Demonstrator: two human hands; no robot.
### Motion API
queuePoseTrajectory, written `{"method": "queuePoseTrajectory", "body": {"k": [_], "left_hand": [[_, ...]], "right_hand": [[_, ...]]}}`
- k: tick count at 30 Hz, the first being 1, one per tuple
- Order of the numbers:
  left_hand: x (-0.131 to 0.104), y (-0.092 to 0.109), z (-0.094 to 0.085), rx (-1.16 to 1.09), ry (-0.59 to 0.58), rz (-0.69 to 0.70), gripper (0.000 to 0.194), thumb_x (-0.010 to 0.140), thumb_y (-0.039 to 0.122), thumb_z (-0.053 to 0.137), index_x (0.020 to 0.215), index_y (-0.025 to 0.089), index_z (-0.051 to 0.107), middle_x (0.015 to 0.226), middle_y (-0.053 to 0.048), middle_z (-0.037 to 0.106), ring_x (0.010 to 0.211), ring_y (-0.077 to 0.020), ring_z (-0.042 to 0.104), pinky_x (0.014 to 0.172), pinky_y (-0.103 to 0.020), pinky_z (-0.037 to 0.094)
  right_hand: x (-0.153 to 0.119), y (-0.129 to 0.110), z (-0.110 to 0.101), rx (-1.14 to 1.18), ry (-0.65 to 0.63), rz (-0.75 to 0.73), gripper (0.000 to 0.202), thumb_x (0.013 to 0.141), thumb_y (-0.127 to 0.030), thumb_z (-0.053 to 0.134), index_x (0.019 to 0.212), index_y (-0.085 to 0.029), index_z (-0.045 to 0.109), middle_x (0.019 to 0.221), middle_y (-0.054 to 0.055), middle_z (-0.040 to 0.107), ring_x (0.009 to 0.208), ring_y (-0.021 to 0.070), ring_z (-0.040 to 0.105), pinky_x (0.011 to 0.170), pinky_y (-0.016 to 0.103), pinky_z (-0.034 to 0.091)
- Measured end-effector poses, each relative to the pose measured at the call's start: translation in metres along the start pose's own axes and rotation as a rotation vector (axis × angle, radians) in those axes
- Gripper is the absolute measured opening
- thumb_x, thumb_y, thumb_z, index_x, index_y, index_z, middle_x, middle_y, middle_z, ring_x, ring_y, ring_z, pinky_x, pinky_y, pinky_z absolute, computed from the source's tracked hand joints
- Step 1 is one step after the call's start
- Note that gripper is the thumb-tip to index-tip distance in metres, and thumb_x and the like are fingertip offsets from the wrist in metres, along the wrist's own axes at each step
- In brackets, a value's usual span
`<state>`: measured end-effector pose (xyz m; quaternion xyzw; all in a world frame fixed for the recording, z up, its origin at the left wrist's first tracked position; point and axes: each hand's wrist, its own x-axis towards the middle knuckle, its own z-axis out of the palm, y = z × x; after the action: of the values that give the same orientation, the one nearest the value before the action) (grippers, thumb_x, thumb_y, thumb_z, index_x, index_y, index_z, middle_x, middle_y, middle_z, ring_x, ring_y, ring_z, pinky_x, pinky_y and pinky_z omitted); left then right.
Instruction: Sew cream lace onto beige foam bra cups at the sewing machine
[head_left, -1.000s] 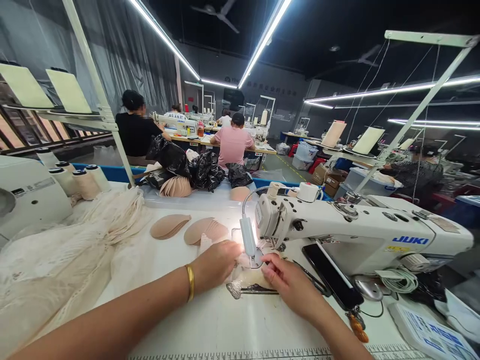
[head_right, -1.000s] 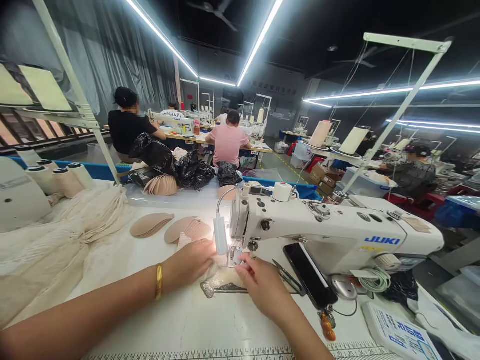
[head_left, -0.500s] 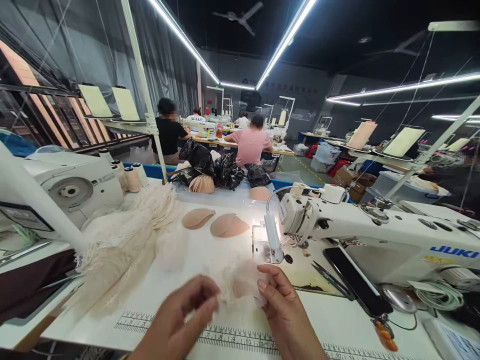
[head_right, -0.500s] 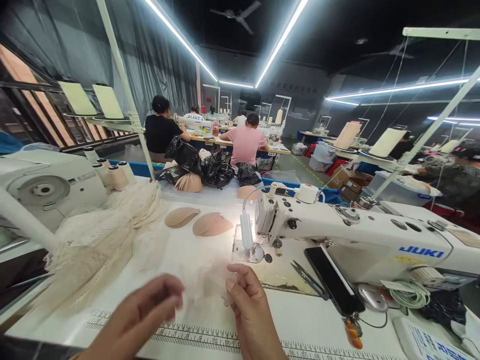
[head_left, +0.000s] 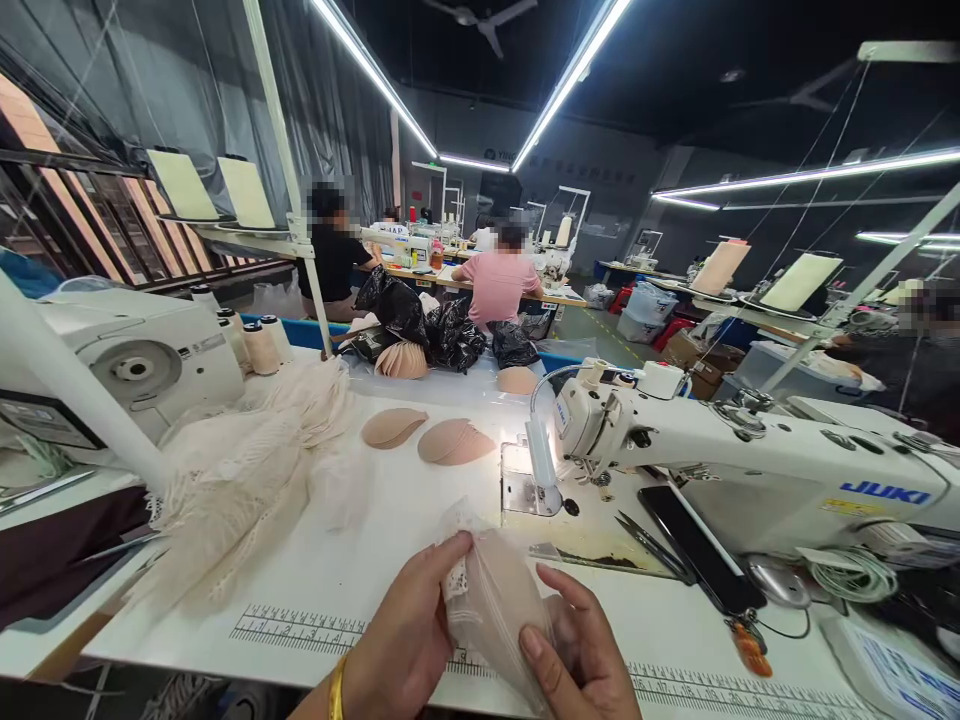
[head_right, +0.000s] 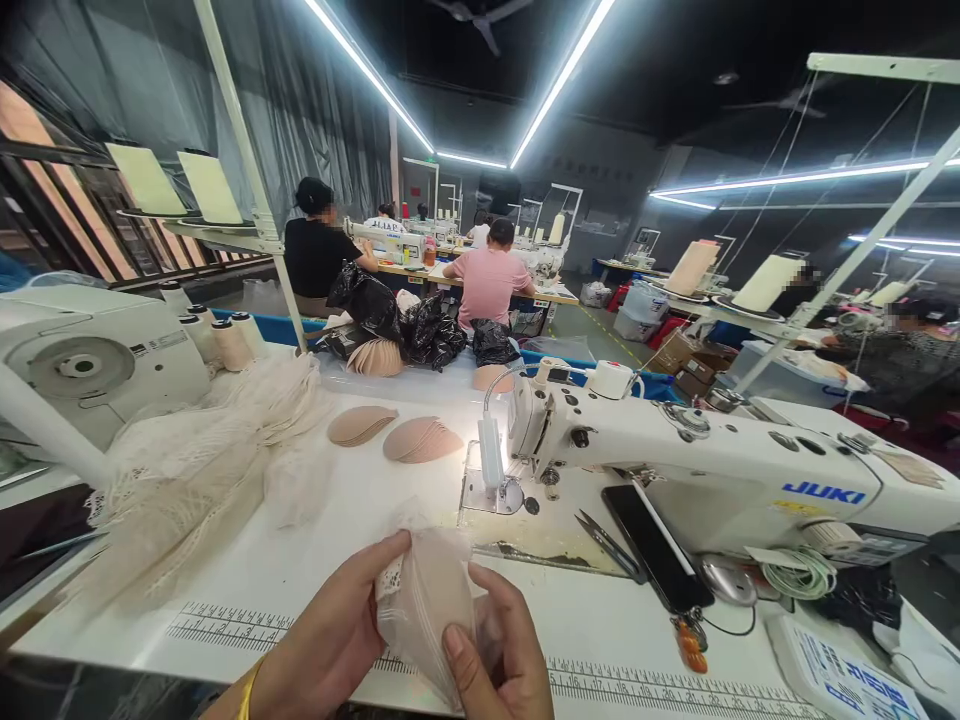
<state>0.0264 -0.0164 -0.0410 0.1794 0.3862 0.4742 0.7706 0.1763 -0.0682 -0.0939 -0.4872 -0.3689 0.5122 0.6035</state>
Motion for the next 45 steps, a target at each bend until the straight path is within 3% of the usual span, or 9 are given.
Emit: {"method": "queuePoseTrajectory", "body": {"k": [3,8,13,23,36,39,41,43,45], "left_hand": [[0.000,-0.001,-0.001,-0.070,-0.081,-0.121,0.037,0.080,0.039,0.080,0.107,0.013,0.077,0.104,-0.011,0.079,0.097,-0.0302,0.073,0.075,-0.032,0.057],[-0.005,0.001,0.004,0.025,-0.157,0.025,0.041,0.073,0.038,0.091,0.105,0.014,0.079,0.105,-0.014,0.079,0.100,-0.0327,0.073,0.080,-0.035,0.058],[-0.002,-0.002,0.006,0.013,-0.126,0.006,0.054,0.067,0.047,0.095,0.107,0.014,0.080,0.104,-0.014,0.079,0.103,-0.0331,0.071,0.085,-0.035,0.058],[0.002,-0.003,0.006,0.092,-0.144,0.101,0.047,0.078,0.048,0.088,0.110,0.015,0.080,0.107,-0.013,0.079,0.105,-0.0313,0.070,0.089,-0.035,0.056],[0.004,-0.002,0.008,0.114,-0.155,0.124,0.044,0.078,0.043,0.087,0.112,0.015,0.080,0.112,-0.013,0.077,0.109,-0.0322,0.068,0.089,-0.036,0.056],[0.006,0.001,0.006,0.169,-0.196,0.101,0.039,0.083,0.038,0.084,0.115,0.016,0.079,0.112,-0.013,0.077,0.107,-0.0313,0.069,0.090,-0.037,0.055],[0.005,0.009,0.007,0.199,-0.229,0.086,0.039,0.086,0.040,0.081,0.115,0.015,0.078,0.109,-0.014,0.077,0.105,-0.0315,0.069,0.089,-0.038,0.055],[0.002,0.022,0.011,0.277,-0.362,0.062,0.039,0.087,0.044,0.079,0.113,0.016,0.078,0.105,-0.013,0.077,0.102,-0.0311,0.070,0.088,-0.038,0.054],[0.001,0.037,0.016,0.492,-0.584,0.028,0.032,0.086,0.044,0.079,0.105,0.018,0.077,0.100,-0.009,0.076,0.099,-0.0296,0.070,0.087,-0.037,0.054]], "right_hand": [[0.004,-0.001,-0.003,-0.023,0.002,-0.019,0.053,0.077,-0.062,0.083,0.115,-0.027,0.074,0.091,0.007,0.076,0.086,0.0280,0.071,0.074,0.034,0.059],[0.014,-0.002,-0.009,-0.072,-0.058,-0.045,0.048,0.078,-0.064,0.081,0.107,-0.026,0.080,0.106,0.008,0.078,0.102,0.0305,0.070,0.086,0.037,0.059],[0.025,0.002,-0.008,0.166,0.039,0.073,0.053,0.078,-0.063,0.083,0.116,-0.027,0.078,0.127,0.009,0.075,0.125,0.0327,0.064,0.106,0.044,0.051],[0.024,0.011,-0.005,0.209,0.105,0.063,0.056,0.066,-0.058,0.093,0.107,-0.024,0.075,0.103,0.010,0.079,0.094,0.0294,0.073,0.086,0.042,0.058],[0.027,0.010,-0.004,0.169,0.101,0.029,0.054,0.069,-0.060,0.091,0.104,-0.024,0.071,0.097,0.007,0.078,0.090,0.0260,0.072,0.083,0.036,0.055],[0.027,0.010,-0.008,0.173,0.013,0.029,0.064,0.069,-0.059,0.090,0.118,-0.025,0.067,0.092,0.006,0.076,0.084,0.0249,0.071,0.080,0.036,0.054],[0.026,0.010,-0.017,0.180,-0.127,0.048,0.090,0.068,-0.059,0.090,0.143,-0.029,0.052,0.085,0.003,0.074,0.076,0.0235,0.069,0.076,0.037,0.054],[0.030,0.009,-0.032,0.107,-0.256,0.046,0.110,0.070,-0.060,0.088,0.159,-0.032,0.030,0.084,0.000,0.072,0.075,0.0231,0.070,0.078,0.038,0.054],[0.042,0.002,-0.048,-0.154,-0.351,-0.115,0.104,0.082,-0.055,0.079,0.163,-0.033,0.019,0.092,0.002,0.073,0.079,0.0232,0.072,0.080,0.038,0.055]]}}
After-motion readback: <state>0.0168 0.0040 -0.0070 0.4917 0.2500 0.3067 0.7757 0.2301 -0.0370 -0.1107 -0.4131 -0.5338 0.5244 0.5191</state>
